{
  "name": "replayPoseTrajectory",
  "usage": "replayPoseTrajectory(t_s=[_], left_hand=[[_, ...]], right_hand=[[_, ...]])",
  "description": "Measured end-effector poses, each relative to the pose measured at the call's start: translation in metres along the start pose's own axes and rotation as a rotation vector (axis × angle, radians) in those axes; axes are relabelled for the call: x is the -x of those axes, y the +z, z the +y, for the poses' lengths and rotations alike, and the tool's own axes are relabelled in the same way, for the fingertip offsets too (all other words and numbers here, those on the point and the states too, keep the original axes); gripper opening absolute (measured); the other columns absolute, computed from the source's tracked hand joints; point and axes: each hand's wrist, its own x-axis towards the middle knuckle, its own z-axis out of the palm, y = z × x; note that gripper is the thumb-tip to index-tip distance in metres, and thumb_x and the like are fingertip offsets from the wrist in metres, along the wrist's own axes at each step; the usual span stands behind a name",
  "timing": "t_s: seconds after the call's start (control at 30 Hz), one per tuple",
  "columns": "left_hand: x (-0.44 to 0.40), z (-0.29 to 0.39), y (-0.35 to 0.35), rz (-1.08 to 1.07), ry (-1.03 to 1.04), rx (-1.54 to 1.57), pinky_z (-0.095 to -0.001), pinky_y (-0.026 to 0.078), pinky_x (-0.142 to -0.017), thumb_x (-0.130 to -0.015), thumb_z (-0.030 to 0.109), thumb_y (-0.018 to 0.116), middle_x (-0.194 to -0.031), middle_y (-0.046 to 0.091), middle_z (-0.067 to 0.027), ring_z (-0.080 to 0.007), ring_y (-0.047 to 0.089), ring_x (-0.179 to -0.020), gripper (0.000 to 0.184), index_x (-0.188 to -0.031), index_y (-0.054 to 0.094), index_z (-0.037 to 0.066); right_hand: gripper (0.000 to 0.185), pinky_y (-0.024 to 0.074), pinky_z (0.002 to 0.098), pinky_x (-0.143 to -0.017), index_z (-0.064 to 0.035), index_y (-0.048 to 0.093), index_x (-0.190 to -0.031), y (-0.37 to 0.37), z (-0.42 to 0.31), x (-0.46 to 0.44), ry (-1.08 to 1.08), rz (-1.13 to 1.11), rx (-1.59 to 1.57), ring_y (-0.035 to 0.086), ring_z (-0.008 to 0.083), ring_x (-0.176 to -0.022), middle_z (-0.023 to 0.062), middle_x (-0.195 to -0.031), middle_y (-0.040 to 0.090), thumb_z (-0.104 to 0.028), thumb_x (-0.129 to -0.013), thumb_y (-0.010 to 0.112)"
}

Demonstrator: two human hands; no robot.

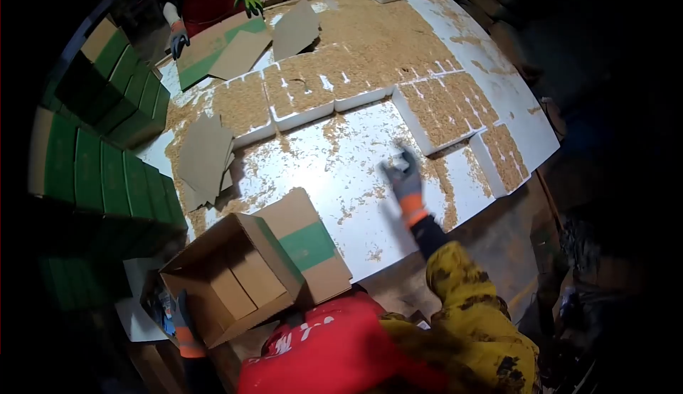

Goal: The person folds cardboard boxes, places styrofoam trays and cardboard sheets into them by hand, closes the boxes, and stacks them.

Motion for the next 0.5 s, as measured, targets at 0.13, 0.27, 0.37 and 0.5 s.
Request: replayPoseTrajectory(t_s=[0.13,0.27,0.37,0.5], left_hand=[[0.0,0.002,-0.005,-0.028,-0.006,0.024,-0.0324,0.04,-0.097,-0.098,0.021,0.042,-0.13,0.049,-0.0127,-0.0232,0.049,-0.115,0.036,-0.128,0.051,0.003],[0.0,0.001,-0.018,-0.049,-0.125,0.103,-0.0318,0.039,-0.099,-0.099,0.021,0.041,-0.132,0.047,-0.0119,-0.0226,0.047,-0.117,0.037,-0.13,0.05,0.003],[-0.008,0.003,-0.014,-0.059,-0.278,0.233,-0.0319,0.04,-0.098,-0.099,0.022,0.041,-0.128,0.049,-0.011,-0.022,0.048,-0.115,0.037,-0.13,0.049,0.003],[0.002,-0.003,-0.015,-0.085,-0.274,0.204,-0.0324,0.042,-0.095,-0.099,0.023,0.042,-0.125,0.051,-0.0117,-0.0228,0.049,-0.112,0.037,-0.129,0.05,0.003]], right_hand=[[0.069,0.0282,0.0431,-0.11,-0.0195,0.037,-0.142,-0.07,0.084,-0.129,0.114,0.183,0.989,0.023,0.0383,-0.136,0.0159,-0.151,0.02,-0.041,-0.083,0.065],[0.067,0.0316,0.0437,-0.107,-0.0216,0.041,-0.139,-0.085,0.13,-0.108,-0.236,0.18,0.876,0.027,0.0391,-0.134,0.0177,-0.15,0.023,-0.036,-0.08,0.068],[0.062,0.0313,0.0449,-0.107,-0.0259,0.04,-0.14,-0.101,0.112,-0.034,-0.192,0.072,0.837,0.026,0.0365,-0.136,0.0146,-0.151,0.022,-0.04,-0.084,0.062],[0.064,0.038,0.0427,-0.102,-0.0167,0.044,-0.137,-0.131,0.101,0.078,-0.157,-0.086,0.591,0.032,0.0343,-0.133,0.0151,-0.15,0.023,-0.025,-0.08,0.071]])
